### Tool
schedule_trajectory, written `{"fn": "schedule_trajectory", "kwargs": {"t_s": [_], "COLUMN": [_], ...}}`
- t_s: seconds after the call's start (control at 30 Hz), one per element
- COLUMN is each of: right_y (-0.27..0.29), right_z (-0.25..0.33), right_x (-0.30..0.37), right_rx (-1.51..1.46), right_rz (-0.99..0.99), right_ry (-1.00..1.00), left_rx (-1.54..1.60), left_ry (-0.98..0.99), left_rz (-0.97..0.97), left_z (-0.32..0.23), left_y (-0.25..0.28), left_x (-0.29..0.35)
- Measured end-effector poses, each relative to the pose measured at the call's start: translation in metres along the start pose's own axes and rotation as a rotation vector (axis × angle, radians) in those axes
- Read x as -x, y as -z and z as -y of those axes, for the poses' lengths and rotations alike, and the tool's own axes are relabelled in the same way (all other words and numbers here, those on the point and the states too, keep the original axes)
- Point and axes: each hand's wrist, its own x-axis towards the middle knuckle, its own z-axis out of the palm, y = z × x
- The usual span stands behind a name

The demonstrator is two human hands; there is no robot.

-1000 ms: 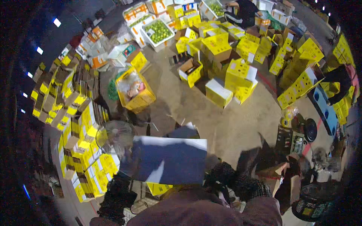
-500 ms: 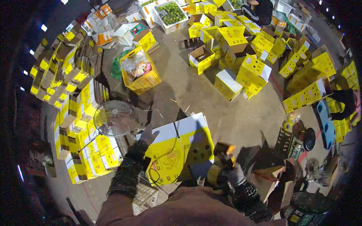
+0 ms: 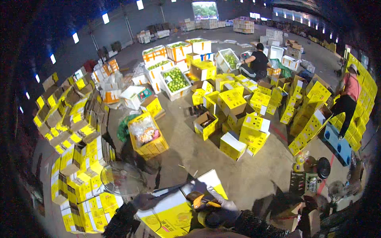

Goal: Assembling and taping yellow cardboard fruit boxes in a warehouse.

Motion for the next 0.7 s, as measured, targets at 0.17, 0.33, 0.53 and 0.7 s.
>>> {"fn": "schedule_trajectory", "kwargs": {"t_s": [0.17, 0.33, 0.53, 0.7], "right_y": [0.017, 0.030, 0.045, 0.077], "right_z": [0.011, -0.024, -0.040, -0.016], "right_x": [-0.019, -0.024, -0.025, -0.030], "right_rx": [0.372, 0.193, 0.327, 0.099], "right_rz": [-0.086, -0.022, 0.131, 0.453], "right_ry": [0.157, 0.209, 0.389, 0.235], "left_rx": [-0.478, 0.107, 0.056, -0.327], "left_ry": [-0.383, 0.093, 0.072, 0.235], "left_rz": [-0.296, 0.196, 0.073, -0.132], "left_z": [-0.033, -0.056, -0.007, -0.051], "left_y": [-0.053, -0.054, -0.022, -0.010], "left_x": [0.087, 0.053, 0.031, 0.038]}}
